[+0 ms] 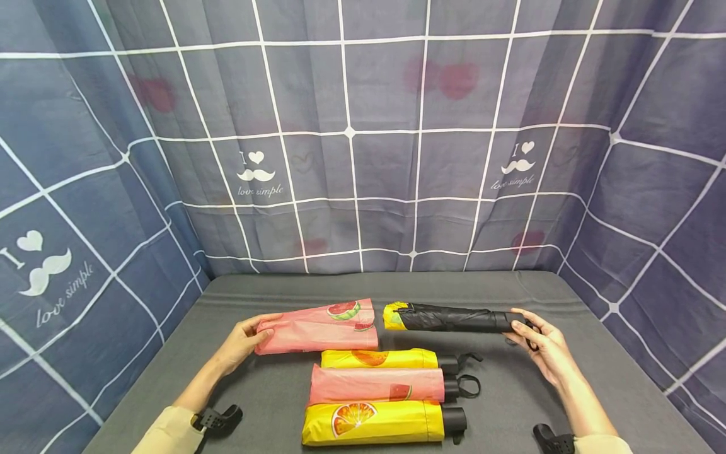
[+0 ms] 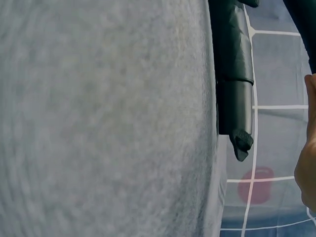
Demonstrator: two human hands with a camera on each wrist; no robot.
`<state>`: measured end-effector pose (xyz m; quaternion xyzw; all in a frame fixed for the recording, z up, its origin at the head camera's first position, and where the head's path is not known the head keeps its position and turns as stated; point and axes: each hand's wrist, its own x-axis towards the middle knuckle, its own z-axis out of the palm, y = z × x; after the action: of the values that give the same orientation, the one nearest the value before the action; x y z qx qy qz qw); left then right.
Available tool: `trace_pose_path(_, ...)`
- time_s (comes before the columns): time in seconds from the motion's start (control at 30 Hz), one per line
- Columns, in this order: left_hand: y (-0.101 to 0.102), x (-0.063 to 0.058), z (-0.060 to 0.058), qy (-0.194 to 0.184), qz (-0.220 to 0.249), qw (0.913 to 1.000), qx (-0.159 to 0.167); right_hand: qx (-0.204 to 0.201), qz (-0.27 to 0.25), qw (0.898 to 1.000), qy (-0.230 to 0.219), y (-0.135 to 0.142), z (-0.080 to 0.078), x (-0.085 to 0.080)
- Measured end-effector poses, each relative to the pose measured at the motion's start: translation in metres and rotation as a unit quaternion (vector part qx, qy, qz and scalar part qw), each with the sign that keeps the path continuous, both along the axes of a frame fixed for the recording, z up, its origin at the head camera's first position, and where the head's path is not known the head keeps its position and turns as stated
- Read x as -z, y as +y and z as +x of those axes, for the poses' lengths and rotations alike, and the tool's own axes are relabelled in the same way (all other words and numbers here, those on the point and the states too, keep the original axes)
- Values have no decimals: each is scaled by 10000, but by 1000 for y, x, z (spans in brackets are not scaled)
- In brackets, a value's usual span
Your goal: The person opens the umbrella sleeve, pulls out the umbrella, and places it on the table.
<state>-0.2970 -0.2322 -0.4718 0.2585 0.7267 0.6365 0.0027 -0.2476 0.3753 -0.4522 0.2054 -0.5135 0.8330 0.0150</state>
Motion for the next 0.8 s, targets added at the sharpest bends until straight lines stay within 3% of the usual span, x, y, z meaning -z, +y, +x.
trace_pose_path(0.27, 3, 6, 1, 143, -147, 9998, 74, 28, 360, 9991, -217, 7, 1, 5)
trace_pose_path(0.5, 3, 6, 0, 508, -50, 9982, 299, -60, 582, 9975, -397, 8, -1, 10)
trace_pose_path(0.7, 1, -2, -1, 634, -152, 9978, 151, -21, 806, 9954, -513, 9, -3, 11)
trace_pose_path(0.8, 1, -10, 1, 655, -49, 9978, 44, -2, 1156, 9918, -553, 13, -3, 12)
